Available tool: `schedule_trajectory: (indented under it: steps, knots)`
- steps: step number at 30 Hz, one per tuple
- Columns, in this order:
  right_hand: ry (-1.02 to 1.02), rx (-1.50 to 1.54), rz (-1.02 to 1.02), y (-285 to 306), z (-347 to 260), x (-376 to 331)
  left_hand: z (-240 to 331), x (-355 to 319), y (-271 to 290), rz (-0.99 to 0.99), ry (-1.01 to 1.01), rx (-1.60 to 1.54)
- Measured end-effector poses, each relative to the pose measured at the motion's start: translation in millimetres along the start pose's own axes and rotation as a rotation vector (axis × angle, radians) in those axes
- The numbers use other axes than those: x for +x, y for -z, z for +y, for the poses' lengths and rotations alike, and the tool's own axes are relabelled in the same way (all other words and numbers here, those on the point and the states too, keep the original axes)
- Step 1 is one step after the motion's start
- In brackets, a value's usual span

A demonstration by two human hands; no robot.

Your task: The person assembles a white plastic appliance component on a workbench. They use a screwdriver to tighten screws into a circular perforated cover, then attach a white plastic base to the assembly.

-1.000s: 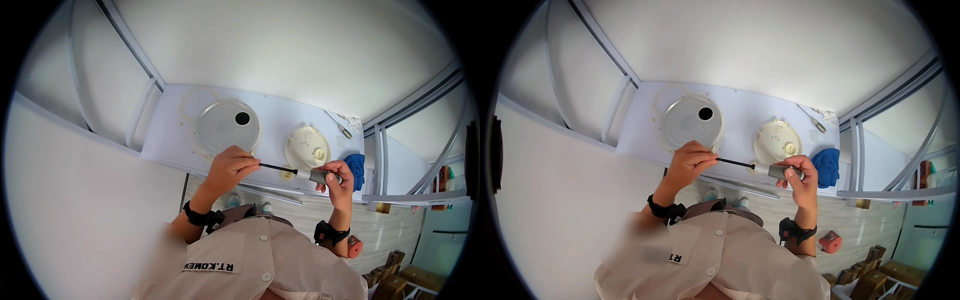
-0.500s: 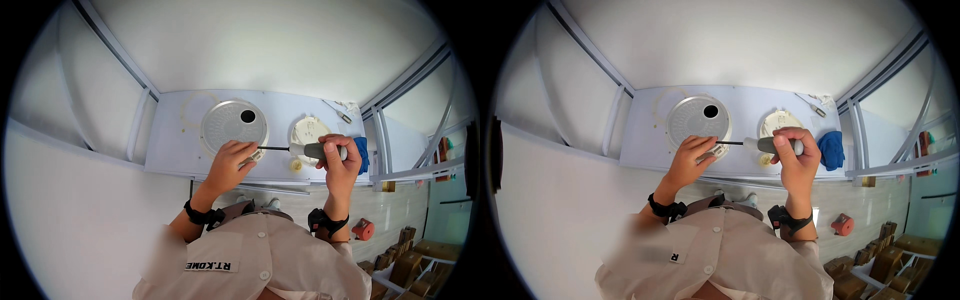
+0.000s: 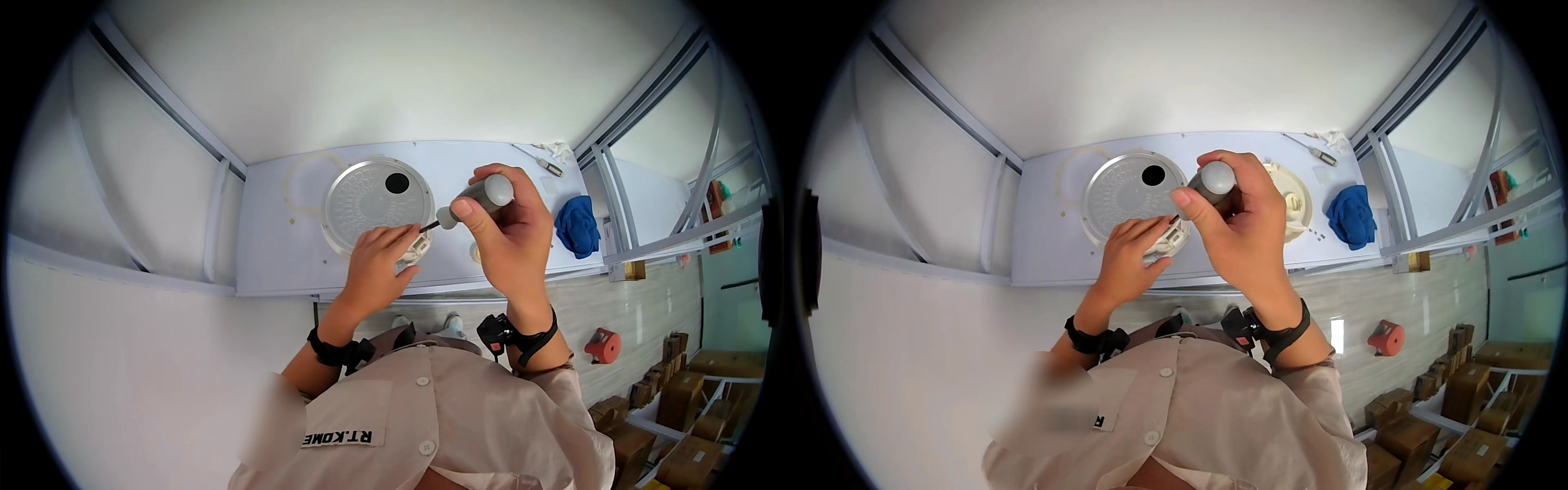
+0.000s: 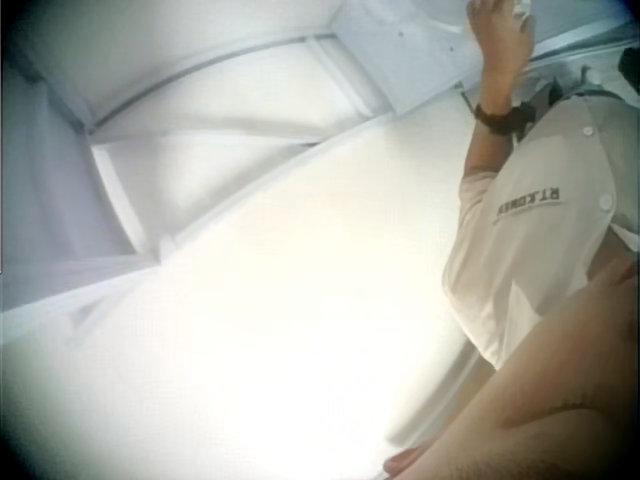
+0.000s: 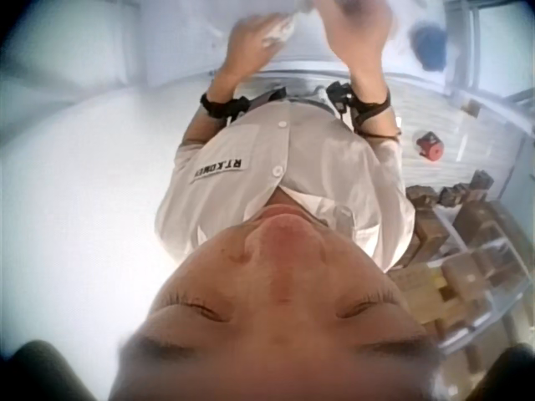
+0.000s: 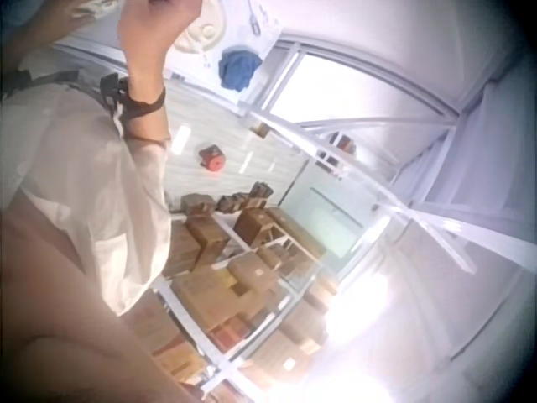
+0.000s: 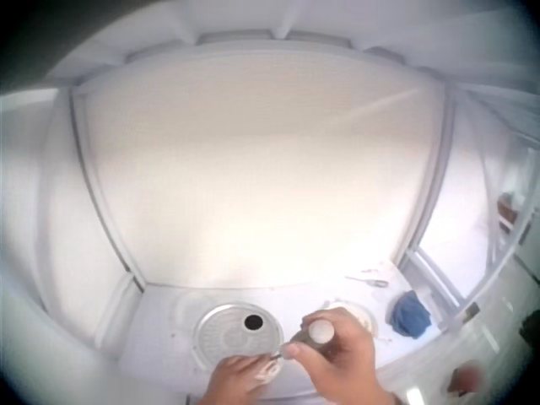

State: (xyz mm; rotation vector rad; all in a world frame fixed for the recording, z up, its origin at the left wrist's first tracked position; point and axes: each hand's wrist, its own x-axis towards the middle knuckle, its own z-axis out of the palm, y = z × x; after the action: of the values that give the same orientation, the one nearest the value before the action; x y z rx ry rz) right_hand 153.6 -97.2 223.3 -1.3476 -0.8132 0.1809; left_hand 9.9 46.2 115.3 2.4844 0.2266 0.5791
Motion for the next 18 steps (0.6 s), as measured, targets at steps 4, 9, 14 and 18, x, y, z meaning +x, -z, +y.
schedule_trajectory:
  steps: [4, 9, 14, 18]
  knots:
    - [0.034, -0.074, 0.031, -9.2, 4.6, 1.1, -4.2, -1.2, -0.9, -0.022, 0.011, -0.027]
    - [0.062, -0.13, 0.012, -12.2, 7.4, 2.9, -5.9, -2.2, -1.0, -0.027, 0.003, -0.026]
    - [0.033, -0.175, -0.005, -17.8, 9.2, 4.3, -7.5, -4.0, -1.7, -0.01, 0.0, -0.039]
    - [0.067, -0.168, -0.006, -19.6, 11.8, 6.2, -7.8, -3.7, -2.1, -0.013, -0.004, -0.036]
